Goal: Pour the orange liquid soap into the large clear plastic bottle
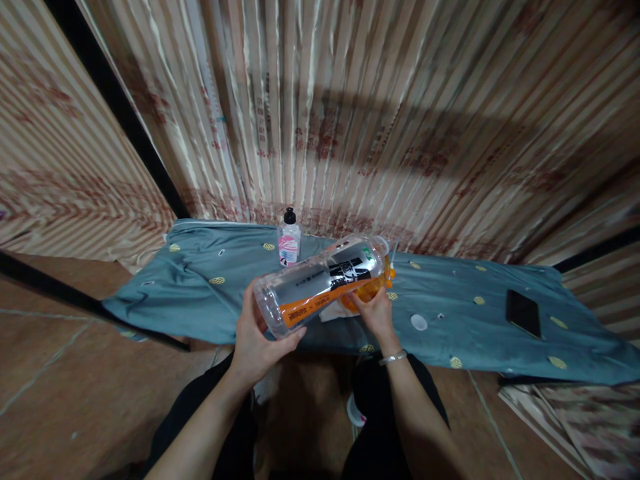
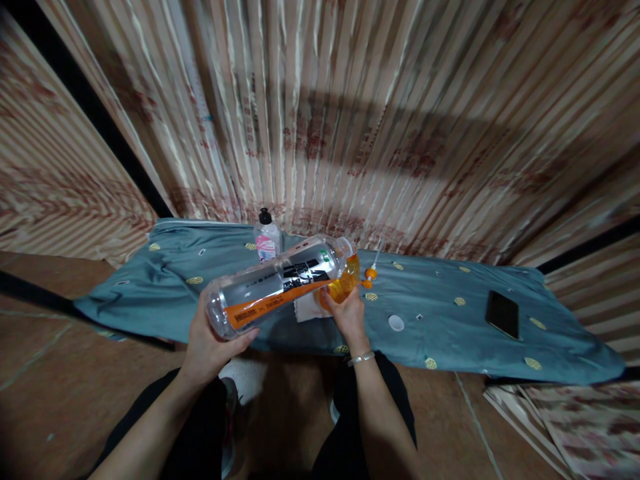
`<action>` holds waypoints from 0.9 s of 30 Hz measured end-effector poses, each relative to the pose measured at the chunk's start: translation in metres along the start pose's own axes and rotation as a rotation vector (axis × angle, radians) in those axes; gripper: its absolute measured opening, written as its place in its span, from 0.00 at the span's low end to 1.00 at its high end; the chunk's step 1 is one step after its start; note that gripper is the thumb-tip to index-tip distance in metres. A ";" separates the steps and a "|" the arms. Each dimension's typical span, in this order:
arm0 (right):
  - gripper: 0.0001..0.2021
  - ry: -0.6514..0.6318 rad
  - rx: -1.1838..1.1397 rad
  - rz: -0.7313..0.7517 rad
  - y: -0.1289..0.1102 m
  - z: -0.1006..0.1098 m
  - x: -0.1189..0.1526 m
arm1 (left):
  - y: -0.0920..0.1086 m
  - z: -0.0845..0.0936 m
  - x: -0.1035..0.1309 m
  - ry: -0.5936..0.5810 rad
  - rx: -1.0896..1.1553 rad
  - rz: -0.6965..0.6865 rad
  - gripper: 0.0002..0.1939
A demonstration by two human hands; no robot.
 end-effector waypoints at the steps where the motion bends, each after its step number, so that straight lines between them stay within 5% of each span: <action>1: 0.48 0.001 0.008 -0.002 0.000 0.000 0.000 | -0.001 0.000 0.000 0.004 0.001 -0.006 0.55; 27: 0.46 -0.013 0.049 -0.009 0.011 -0.002 -0.005 | -0.001 0.001 0.000 0.051 -0.035 -0.107 0.50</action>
Point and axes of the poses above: each hand's wrist, its own x-axis away from the middle knuckle, its own z-axis out of the back of the hand, y = z × x, the point moved 4 cm from there along -x, towards the middle knuckle, and after that the axes turned 1 degree about -z, right-handed, at the moved point
